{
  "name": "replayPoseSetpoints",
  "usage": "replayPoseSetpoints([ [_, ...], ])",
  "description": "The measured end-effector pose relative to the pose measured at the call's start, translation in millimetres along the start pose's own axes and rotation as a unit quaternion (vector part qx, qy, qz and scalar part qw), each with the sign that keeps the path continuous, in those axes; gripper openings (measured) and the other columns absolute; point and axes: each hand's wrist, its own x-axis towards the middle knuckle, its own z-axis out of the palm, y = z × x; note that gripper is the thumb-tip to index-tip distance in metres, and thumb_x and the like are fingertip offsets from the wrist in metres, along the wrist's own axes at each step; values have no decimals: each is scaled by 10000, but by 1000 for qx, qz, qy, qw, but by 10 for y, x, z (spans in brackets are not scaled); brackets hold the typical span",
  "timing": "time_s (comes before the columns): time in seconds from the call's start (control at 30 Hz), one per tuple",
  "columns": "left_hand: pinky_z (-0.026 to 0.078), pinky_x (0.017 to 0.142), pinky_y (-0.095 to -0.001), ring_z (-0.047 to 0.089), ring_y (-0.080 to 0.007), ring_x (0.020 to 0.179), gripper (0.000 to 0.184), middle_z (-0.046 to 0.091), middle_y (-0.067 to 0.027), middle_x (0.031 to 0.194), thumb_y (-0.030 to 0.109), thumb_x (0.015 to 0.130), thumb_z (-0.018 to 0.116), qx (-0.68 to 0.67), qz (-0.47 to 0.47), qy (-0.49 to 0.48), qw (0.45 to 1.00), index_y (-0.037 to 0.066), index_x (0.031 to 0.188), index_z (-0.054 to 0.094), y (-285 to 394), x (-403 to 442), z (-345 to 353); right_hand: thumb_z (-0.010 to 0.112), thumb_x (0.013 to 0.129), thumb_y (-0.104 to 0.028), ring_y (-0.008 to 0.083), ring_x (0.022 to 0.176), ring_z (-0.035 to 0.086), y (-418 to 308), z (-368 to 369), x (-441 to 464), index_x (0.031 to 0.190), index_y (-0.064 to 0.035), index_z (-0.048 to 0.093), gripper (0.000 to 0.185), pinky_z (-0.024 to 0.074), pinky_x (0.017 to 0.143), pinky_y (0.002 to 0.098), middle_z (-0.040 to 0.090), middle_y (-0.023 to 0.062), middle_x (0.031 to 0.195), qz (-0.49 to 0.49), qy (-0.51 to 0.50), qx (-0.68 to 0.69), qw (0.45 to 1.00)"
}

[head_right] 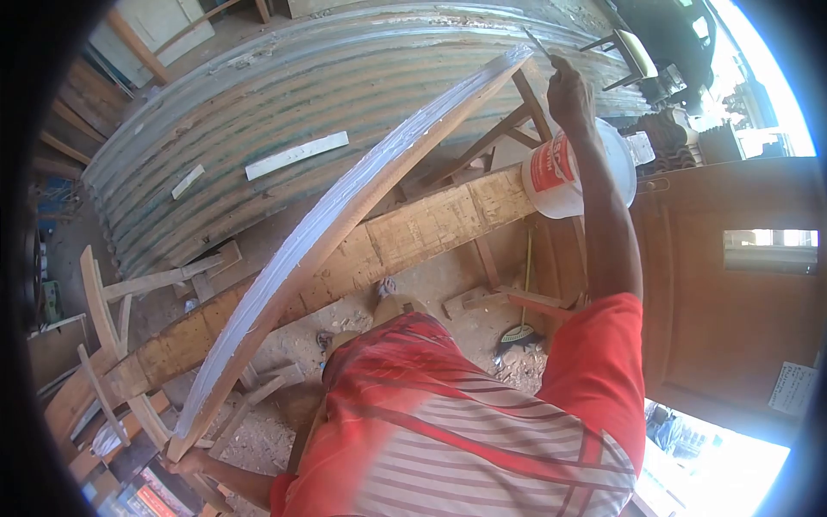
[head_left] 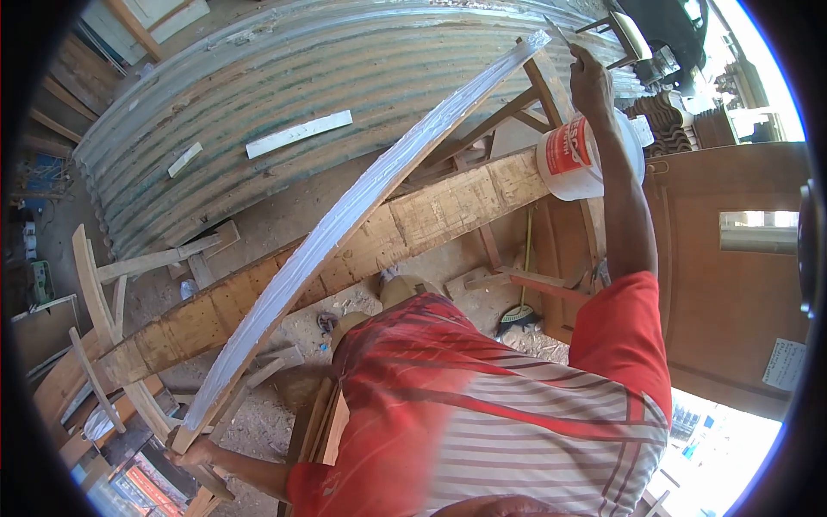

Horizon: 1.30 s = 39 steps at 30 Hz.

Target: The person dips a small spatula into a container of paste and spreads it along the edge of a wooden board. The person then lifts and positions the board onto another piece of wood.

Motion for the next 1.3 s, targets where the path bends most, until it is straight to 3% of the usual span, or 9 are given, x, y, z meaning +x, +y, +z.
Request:
replayPoseSetpoints([
  [0.1,478,739,-461,603,-258,796,511,593,-105,798,496,990,429,-8,-16,0,1000,68,786,620,-51,61,-96,520,970,-80,427,1025,728,-181,-74,8,1351,-92,685,415,567,880,512,735,261,1129,99,-214,-67,970],
  [0.2,486,749,-464,612,-264,806,524,603,-107,810,504,995,412,-20,-30,24,999,67,801,626,-92,104,-117,534,960,-62,423,973,735,-282,-39,-334,1347,-92,690,418,575,841,515,735,262,1071,-103,-109,-6,989],
  [0.33,502,786,-480,629,-277,838,535,621,-112,833,495,1010,383,0,-6,-27,1000,58,830,636,-217,214,-361,540,963,-51,429,1020,726,-312,-311,-124,1364,-82,675,425,559,911,512,740,267,1075,27,-137,-17,990],
  [0.4,505,803,-488,632,-282,851,538,624,-113,836,488,1016,373,-1,5,-25,1000,55,836,637,-230,218,-264,534,982,-23,412,953,748,-18,-178,-43,1384,-115,674,435,584,864,479,750,253,1071,2,-92,-69,993],
  [0.6,512,836,-510,638,-306,893,540,642,-136,901,487,999,378,24,-16,23,999,34,891,650,-115,133,-196,518,947,33,446,1217,629,-297,-296,-485,1446,-30,564,505,517,1041,504,605,247,1433,-234,-104,29,966],
  [0.83,535,890,-536,658,-350,976,564,677,-181,1038,467,956,399,10,-50,29,998,-19,1023,678,-290,377,-379,485,948,65,411,1265,611,129,-244,-319,1484,-30,527,546,456,1124,509,613,261,1412,-211,-149,-45,965],
  [0.97,529,915,-542,656,-362,1001,560,665,-192,1077,463,970,397,94,46,94,990,-24,1050,660,-253,296,-191,464,933,80,420,1282,608,345,40,-106,1468,-18,550,551,453,1132,510,628,280,1390,-189,-158,-77,966],
  [1.13,511,900,-515,638,-323,959,533,651,-143,1020,479,1022,373,40,-19,92,995,17,1007,639,-193,298,-117,468,919,92,397,1242,645,430,-140,104,1361,32,617,470,454,1131,492,675,265,1307,-150,-179,-155,960],
  [1.3,508,887,-506,646,-303,950,546,669,-123,987,502,1019,385,35,-18,100,994,33,964,660,-147,216,-54,542,941,-111,423,1057,705,562,-1119,46,1161,-18,711,293,548,926,526,732,252,1119,30,-96,-186,977],
])
